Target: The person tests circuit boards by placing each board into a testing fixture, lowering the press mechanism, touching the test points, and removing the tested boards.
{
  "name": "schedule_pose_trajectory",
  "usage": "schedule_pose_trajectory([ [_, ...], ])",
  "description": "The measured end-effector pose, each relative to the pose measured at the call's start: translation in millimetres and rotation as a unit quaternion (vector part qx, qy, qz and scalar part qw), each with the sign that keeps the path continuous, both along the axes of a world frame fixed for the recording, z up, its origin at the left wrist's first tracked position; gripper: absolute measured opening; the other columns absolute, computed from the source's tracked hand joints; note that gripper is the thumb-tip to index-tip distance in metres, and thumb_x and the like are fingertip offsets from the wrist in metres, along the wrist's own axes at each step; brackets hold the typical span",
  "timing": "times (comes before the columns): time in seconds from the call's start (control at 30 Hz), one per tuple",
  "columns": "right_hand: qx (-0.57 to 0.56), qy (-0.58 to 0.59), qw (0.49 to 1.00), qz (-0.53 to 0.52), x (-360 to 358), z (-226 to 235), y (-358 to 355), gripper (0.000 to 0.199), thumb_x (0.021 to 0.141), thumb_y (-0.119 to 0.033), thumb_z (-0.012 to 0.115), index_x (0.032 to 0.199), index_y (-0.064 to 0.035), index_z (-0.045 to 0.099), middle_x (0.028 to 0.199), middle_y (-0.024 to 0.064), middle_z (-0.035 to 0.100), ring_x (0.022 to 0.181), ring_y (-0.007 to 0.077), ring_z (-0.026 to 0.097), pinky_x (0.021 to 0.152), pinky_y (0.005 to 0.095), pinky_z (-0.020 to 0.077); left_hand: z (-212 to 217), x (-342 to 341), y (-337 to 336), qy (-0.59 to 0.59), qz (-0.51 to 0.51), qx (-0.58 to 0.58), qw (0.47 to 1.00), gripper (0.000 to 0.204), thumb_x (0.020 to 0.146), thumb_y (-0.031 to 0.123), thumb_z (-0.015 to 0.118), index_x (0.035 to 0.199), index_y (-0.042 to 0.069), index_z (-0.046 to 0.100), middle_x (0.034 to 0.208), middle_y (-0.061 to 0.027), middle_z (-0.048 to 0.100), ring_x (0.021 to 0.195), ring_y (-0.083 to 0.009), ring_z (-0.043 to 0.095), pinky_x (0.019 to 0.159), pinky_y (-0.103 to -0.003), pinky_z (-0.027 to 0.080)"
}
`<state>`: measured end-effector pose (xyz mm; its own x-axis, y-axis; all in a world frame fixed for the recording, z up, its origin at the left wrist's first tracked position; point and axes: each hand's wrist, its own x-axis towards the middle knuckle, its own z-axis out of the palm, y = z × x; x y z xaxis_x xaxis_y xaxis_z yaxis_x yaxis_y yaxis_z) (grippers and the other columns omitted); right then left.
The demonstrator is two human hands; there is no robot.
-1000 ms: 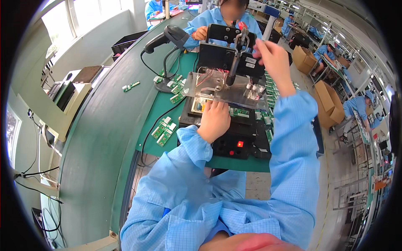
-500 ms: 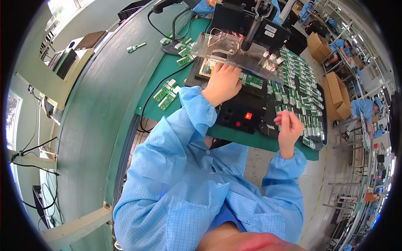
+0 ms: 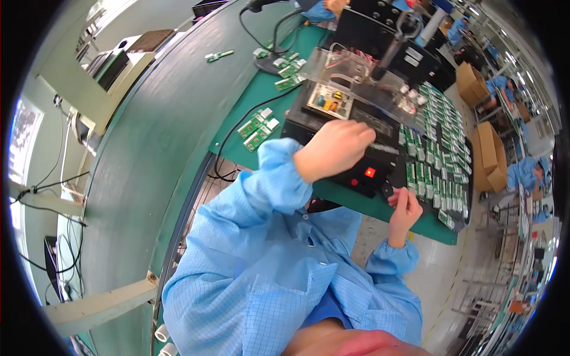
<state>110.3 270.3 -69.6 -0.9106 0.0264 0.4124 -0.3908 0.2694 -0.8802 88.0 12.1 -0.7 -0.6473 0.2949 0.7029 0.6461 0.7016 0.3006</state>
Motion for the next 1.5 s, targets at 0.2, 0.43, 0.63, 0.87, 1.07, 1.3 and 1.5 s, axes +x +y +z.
schedule_pose_trajectory([
  [0.2, 0.007, -0.038, 0.999, -0.03, 4.0, -30.4, 2.7, 0.03, 0.1, -0.019, 0.055, 0.083, 0.0028, 0.067, 0.061, 0.0024, 0.061, 0.055, 0.0065, 0.053, 0.051, 0.0204, 0.0399, 14.4, 55.0, -69.5, 0.022, 0.135, 0.326, 0.935, 0.018, 0.079, 0.002, 0.069, 0.097, 0.004, 0.064, 0.088, -0.0056, 0.066, 0.077, -0.0195, 0.064, 0.069, -0.033, 0.051],
  [0.43, 0.052, -0.033, 0.996, -0.064, 6.0, -49.3, -2.7, 0.032, 0.1, -0.019, 0.055, 0.081, 0.0035, 0.066, 0.06, 0.0015, 0.059, 0.054, 0.0056, 0.052, 0.051, 0.0201, 0.0388, 18.6, -44.3, -178.2, -0.251, -0.017, 0.649, 0.718, 0.023, 0.087, 0.009, 0.07, 0.105, -0.003, 0.064, 0.1, -0.0069, 0.067, 0.09, -0.0154, 0.063, 0.083, -0.03, 0.049],
  [0.63, 0.08, 0.0, 0.993, -0.09, 7.0, -55.7, -1.8, 0.03, 0.099, -0.017, 0.056, 0.079, 0.0032, 0.065, 0.058, 0.001, 0.057, 0.053, 0.005, 0.049, 0.049, 0.0208, 0.0357, 10.2, -156.8, -173.3, -0.277, -0.045, 0.709, 0.648, 0.017, 0.089, 0.005, 0.068, 0.104, -0.001, 0.065, 0.106, -0.0091, 0.067, 0.095, -0.018, 0.064, 0.087, -0.031, 0.052],
  [0.87, 0.15, -0.003, 0.982, -0.119, 9.0, -55.8, -1.8, 0.025, 0.094, -0.014, 0.059, 0.078, 0.0021, 0.068, 0.057, 0.0054, 0.058, 0.054, 0.0111, 0.055, 0.05, 0.0272, 0.0412, 6.4, -213.8, -151.5, -0.241, -0.1, 0.74, 0.62, 0.013, 0.086, 0.003, 0.07, 0.097, 0.0, 0.063, 0.095, -0.0106, 0.07, 0.082, -0.0209, 0.068, 0.073, -0.034, 0.056],
  [1.07, 0.186, 0.018, 0.973, -0.133, 7.3, -60.4, -0.3, 0.02, 0.09, -0.012, 0.062, 0.076, 0.001, 0.069, 0.063, 0.0122, 0.063, 0.056, 0.0203, 0.061, 0.055, 0.0326, 0.0471, 17.4, -230.7, -146.6, -0.216, -0.088, 0.778, 0.583, 0.015, 0.091, 0.004, 0.065, 0.103, -0.004, 0.063, 0.101, -0.0134, 0.068, 0.091, -0.0231, 0.066, 0.084, -0.034, 0.056],
  [1.3, 0.189, 0.082, 0.971, -0.122, 4.1, -66.1, -1.7, 0.025, 0.096, -0.012, 0.058, 0.078, 0.0028, 0.067, 0.055, 0.0027, 0.055, 0.051, 0.007, 0.049, 0.048, 0.0238, 0.0359, 15.7, -232.3, -149.4, -0.184, -0.092, 0.815, 0.541, 0.015, 0.093, 0.004, 0.062, 0.105, -0.005, 0.062, 0.102, -0.0134, 0.067, 0.093, -0.0232, 0.065, 0.086, -0.034, 0.055],
  [1.5, 0.184, 0.023, 0.973, -0.139, 6.2, -63.5, -1.5, 0.017, 0.088, -0.01, 0.062, 0.077, 0.0009, 0.07, 0.065, 0.0132, 0.065, 0.058, 0.0223, 0.063, 0.055, 0.0331, 0.0484, 18.7, -228.0, -151.5, -0.186, -0.107, 0.822, 0.527, 0.017, 0.092, 0.004, 0.064, 0.107, -0.004, 0.061, 0.102, -0.0123, 0.067, 0.092, -0.0219, 0.065, 0.085, -0.034, 0.055],
])
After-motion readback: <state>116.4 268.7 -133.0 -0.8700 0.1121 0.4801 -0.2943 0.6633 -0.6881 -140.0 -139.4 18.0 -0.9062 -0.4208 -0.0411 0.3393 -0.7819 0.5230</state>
